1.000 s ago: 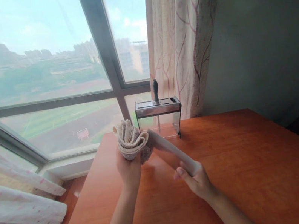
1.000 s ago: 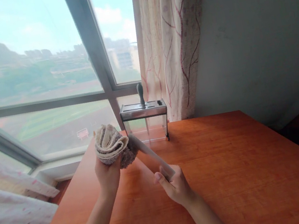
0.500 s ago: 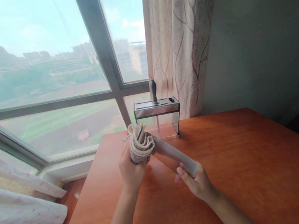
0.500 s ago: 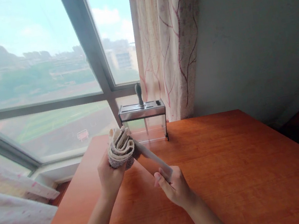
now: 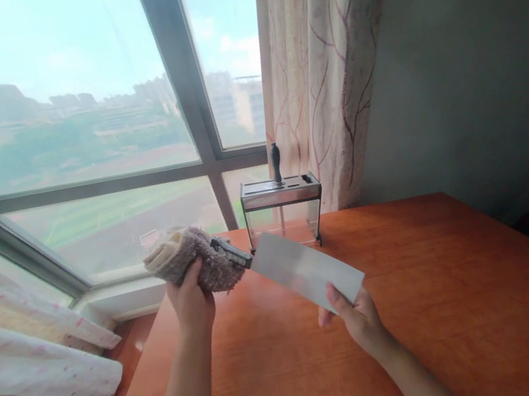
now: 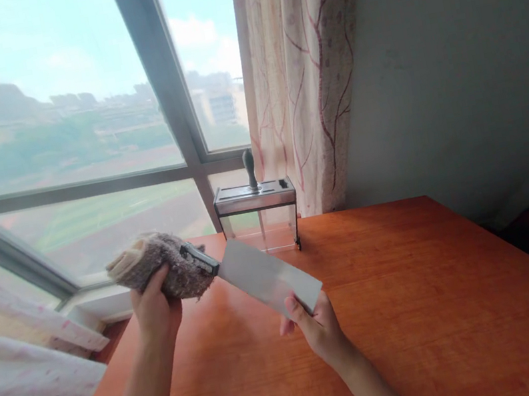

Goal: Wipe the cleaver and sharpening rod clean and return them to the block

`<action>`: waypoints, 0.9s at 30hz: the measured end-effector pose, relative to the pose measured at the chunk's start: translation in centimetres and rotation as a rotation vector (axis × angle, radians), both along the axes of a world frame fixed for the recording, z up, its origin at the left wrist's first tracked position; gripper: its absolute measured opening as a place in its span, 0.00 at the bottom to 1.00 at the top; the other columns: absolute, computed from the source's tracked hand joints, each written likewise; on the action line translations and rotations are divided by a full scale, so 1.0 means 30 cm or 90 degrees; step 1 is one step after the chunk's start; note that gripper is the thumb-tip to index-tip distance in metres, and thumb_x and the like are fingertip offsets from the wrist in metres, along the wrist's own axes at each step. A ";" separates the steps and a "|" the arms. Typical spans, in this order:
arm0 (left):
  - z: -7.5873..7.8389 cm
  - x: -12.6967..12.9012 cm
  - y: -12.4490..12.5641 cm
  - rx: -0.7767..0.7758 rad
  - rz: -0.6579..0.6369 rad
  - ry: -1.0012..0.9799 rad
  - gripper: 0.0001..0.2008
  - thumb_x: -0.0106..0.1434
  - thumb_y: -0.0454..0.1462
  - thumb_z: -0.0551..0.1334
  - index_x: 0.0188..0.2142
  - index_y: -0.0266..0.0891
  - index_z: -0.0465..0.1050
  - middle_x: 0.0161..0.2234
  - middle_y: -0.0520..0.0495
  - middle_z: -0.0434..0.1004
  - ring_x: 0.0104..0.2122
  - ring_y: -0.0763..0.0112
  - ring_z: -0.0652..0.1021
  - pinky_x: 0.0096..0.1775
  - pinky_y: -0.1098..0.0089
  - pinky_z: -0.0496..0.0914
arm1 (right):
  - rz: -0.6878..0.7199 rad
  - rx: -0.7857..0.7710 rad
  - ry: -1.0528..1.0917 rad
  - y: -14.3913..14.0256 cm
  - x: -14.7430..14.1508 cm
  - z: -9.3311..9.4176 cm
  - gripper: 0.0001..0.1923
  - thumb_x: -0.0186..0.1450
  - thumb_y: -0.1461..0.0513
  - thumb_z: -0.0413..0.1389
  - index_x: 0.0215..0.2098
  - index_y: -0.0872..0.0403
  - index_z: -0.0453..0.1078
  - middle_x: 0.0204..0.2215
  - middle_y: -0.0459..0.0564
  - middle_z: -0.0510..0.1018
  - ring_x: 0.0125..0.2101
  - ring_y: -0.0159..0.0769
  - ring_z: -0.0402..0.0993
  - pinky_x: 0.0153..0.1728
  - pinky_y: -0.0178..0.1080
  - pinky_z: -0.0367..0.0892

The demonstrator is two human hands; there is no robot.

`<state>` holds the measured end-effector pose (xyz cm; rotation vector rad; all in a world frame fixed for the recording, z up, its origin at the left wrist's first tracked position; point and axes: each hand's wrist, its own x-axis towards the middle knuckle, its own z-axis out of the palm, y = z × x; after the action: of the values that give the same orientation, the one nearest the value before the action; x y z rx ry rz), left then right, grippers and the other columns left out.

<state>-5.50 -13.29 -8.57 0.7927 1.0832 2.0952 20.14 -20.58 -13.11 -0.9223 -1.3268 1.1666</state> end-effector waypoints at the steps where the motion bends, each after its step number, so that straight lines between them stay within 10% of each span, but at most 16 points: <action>1: -0.003 -0.011 0.003 0.002 -0.048 -0.075 0.20 0.52 0.36 0.66 0.46 0.40 0.73 0.45 0.47 0.78 0.49 0.56 0.74 0.54 0.55 0.65 | 0.009 -0.015 0.021 0.006 -0.002 0.004 0.25 0.67 0.50 0.48 0.19 0.55 0.68 0.14 0.48 0.73 0.18 0.32 0.69 0.23 0.34 0.65; 7: -0.008 -0.039 0.009 0.005 -0.232 -0.295 0.17 0.57 0.43 0.59 0.44 0.41 0.74 0.43 0.44 0.79 0.51 0.57 0.73 0.55 0.54 0.64 | 0.014 -0.072 0.200 0.034 -0.008 0.004 0.25 0.67 0.51 0.48 0.17 0.54 0.64 0.10 0.44 0.67 0.12 0.28 0.61 0.16 0.32 0.57; 15: -0.026 0.013 0.000 0.079 -0.222 -0.271 0.17 0.62 0.48 0.55 0.45 0.45 0.73 0.44 0.48 0.78 0.52 0.62 0.72 0.55 0.59 0.63 | 0.054 -0.060 0.054 0.010 -0.026 0.007 0.28 0.67 0.49 0.48 0.16 0.56 0.69 0.13 0.48 0.72 0.16 0.30 0.68 0.21 0.33 0.63; 27: -0.075 0.298 -0.117 -0.278 -0.426 -0.322 0.12 0.53 0.40 0.66 0.35 0.35 0.74 0.27 0.46 0.79 0.30 0.61 0.80 0.33 0.66 0.75 | -0.025 -0.032 0.016 0.024 -0.065 -0.047 0.21 0.65 0.49 0.51 0.23 0.54 0.68 0.15 0.46 0.73 0.16 0.32 0.69 0.19 0.34 0.65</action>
<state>3.43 -16.81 -10.83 0.3102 0.7980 1.3181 18.20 -19.86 -14.52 -0.9629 -1.2592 1.1816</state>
